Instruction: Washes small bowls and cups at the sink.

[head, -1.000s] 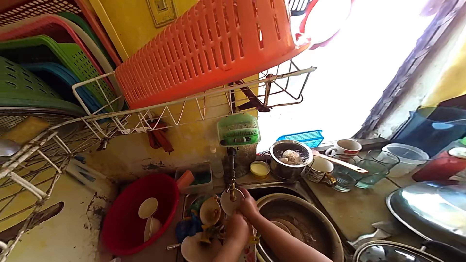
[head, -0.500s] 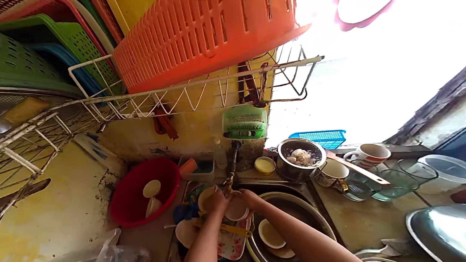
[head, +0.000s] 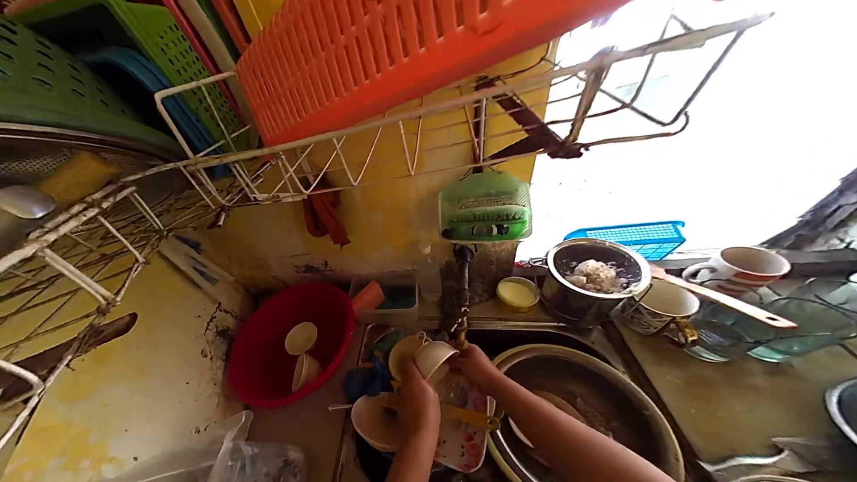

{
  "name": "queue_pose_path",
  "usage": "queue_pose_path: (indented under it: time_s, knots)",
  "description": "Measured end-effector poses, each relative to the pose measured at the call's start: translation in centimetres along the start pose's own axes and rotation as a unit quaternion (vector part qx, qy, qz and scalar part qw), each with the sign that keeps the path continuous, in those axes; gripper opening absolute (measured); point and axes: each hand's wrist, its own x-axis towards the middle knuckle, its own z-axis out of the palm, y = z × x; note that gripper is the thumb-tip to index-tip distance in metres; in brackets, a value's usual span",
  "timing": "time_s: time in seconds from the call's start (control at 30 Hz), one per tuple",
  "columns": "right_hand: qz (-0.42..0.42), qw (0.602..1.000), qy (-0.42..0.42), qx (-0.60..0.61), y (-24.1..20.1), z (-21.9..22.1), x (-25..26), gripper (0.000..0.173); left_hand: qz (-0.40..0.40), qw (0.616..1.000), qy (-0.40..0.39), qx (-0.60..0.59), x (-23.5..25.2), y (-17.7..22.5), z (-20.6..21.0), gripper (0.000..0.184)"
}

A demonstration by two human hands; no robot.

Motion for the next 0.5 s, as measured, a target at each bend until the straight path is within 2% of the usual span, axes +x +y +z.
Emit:
queue_pose_path:
  time_s: [0.1, 0.17, 0.2, 0.27, 0.37, 0.43, 0.5]
  knots:
    - [-0.031, 0.996, -0.065, 0.049, -0.2, 0.0, -0.2, 0.035, 0.136, 0.976, 0.140, 0.092, -0.3, -1.9, 0.3, 0.054]
    - [-0.037, 0.994, -0.087, 0.059, -0.6, 0.1, -0.5, 0.028, 0.216, 0.941, 0.245, 0.086, 0.7, -3.4, -0.8, 0.053]
    - [-0.031, 0.993, -0.097, 0.059, -1.0, 0.1, -0.6, 0.026, 0.221, 0.934, 0.272, 0.069, 1.6, -4.1, -2.0, 0.052]
    - [-0.024, 0.994, -0.102, 0.025, -1.3, -0.1, -0.6, 0.030, 0.146, 0.947, 0.281, 0.049, 3.2, -5.4, -5.8, 0.051]
    - [-0.033, 0.989, -0.069, -0.126, -0.9, -0.4, 0.0, 0.043, -0.030, 0.964, 0.262, 0.022, 6.6, -8.2, -11.3, 0.048]
    - [-0.038, 0.980, -0.037, -0.194, -1.4, 0.4, -0.2, 0.042, -0.130, 0.966, 0.221, 0.020, 8.9, -10.3, -13.0, 0.050]
    - [-0.043, 0.972, -0.021, -0.229, -1.9, 1.7, 0.1, 0.042, -0.178, 0.967, 0.178, 0.035, 10.4, -12.0, -13.7, 0.048]
